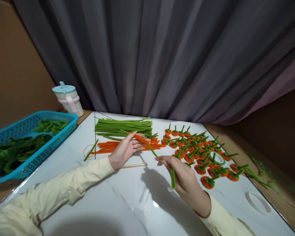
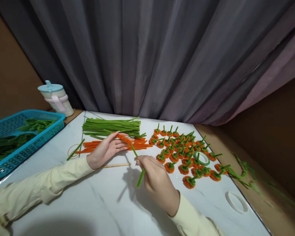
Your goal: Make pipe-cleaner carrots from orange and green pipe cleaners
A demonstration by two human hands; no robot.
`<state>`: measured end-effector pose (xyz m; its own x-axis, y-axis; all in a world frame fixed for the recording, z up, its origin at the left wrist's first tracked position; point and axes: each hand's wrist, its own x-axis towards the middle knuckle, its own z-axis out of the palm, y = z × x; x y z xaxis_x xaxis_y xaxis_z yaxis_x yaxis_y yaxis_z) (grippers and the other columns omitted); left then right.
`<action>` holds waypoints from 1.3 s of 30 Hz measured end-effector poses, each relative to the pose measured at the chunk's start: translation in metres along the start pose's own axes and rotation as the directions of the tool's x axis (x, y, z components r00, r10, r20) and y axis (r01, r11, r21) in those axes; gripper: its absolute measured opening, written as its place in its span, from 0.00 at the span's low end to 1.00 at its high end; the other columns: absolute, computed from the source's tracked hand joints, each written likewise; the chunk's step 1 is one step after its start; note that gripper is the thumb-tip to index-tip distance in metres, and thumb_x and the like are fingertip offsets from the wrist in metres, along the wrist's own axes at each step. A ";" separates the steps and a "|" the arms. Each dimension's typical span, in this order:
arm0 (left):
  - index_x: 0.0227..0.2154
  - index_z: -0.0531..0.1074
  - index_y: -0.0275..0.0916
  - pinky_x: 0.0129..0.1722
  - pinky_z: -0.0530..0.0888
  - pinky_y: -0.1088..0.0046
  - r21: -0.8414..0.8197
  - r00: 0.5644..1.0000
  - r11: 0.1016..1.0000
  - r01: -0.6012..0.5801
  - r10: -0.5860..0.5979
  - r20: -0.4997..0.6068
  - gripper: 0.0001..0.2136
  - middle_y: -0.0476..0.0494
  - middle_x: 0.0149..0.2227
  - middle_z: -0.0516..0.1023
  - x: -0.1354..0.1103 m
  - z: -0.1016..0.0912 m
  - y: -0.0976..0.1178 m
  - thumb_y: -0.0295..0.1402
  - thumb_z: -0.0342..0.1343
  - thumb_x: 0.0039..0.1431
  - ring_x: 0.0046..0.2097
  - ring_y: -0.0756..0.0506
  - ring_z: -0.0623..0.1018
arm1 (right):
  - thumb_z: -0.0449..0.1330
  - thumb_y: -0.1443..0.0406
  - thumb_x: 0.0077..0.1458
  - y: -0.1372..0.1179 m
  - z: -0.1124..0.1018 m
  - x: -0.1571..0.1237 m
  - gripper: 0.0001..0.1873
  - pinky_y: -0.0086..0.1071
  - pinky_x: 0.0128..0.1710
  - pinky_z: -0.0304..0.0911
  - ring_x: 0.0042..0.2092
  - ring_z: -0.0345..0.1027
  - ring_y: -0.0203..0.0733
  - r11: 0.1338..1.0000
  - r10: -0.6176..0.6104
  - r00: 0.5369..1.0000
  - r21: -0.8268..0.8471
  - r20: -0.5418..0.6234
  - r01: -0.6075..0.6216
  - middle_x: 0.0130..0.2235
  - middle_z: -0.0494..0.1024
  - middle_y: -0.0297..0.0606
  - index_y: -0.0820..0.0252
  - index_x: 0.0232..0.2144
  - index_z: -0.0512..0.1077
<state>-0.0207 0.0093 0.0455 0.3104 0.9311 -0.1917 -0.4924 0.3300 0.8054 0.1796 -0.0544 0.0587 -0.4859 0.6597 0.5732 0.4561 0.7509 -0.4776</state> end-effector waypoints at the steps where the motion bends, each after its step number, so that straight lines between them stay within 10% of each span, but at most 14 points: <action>1: 0.43 0.68 0.33 0.45 0.71 0.68 0.013 0.999 1.000 -0.011 0.010 0.032 0.15 0.36 0.40 0.77 0.000 -0.001 0.000 0.39 0.44 0.63 0.42 0.44 0.77 | 0.42 0.74 0.61 0.000 0.000 0.000 0.12 0.31 0.34 0.65 0.36 0.68 0.40 1.000 0.014 1.000 0.003 -0.001 -0.014 0.35 0.72 0.41 0.59 0.41 0.62; 16: 0.32 0.71 0.31 0.39 0.71 0.70 0.172 0.994 0.979 -0.105 0.096 0.058 0.18 0.37 0.33 0.78 -0.001 0.001 -0.004 0.45 0.52 0.57 0.37 0.44 0.77 | 0.40 0.58 0.66 -0.007 -0.004 0.004 0.18 0.29 0.28 0.58 0.27 0.65 0.37 0.971 0.177 0.981 0.149 0.077 -0.187 0.26 0.70 0.36 0.60 0.32 0.65; 21: 0.26 0.69 0.32 0.35 0.71 0.71 0.183 0.989 0.978 -0.096 0.073 0.126 0.20 0.42 0.24 0.75 -0.003 0.003 -0.003 0.47 0.50 0.57 0.31 0.45 0.76 | 0.43 0.54 0.64 -0.006 -0.007 0.012 0.20 0.31 0.33 0.60 0.27 0.66 0.38 0.707 0.476 0.877 0.566 0.060 -0.423 0.20 0.67 0.32 0.60 0.29 0.64; 28: 0.32 0.68 0.33 0.40 0.70 0.68 0.035 0.920 0.992 0.120 -0.124 0.372 0.22 0.39 0.29 0.75 -0.004 0.000 -0.001 0.48 0.40 0.62 0.37 0.43 0.76 | 0.55 0.49 0.55 0.014 -0.009 0.020 0.20 0.30 0.28 0.59 0.24 0.65 0.39 0.261 0.684 0.709 0.851 0.170 -0.456 0.16 0.65 0.31 0.62 0.30 0.66; 39: 0.33 0.66 0.33 0.33 0.74 0.68 0.052 0.929 0.997 0.065 -0.079 0.361 0.11 0.39 0.29 0.76 -0.007 0.004 0.000 0.38 0.50 0.61 0.34 0.43 0.78 | 0.60 0.48 0.49 0.024 -0.006 0.017 0.21 0.30 0.27 0.59 0.24 0.63 0.38 0.153 0.713 0.664 0.874 0.226 -0.462 0.16 0.63 0.28 0.61 0.30 0.66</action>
<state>-0.0193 0.0016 0.0492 0.6210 0.7828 -0.0392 -0.4285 0.3810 0.8193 0.1863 -0.0249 0.0609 -0.1657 0.9800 -0.1101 -0.3572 -0.1637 -0.9196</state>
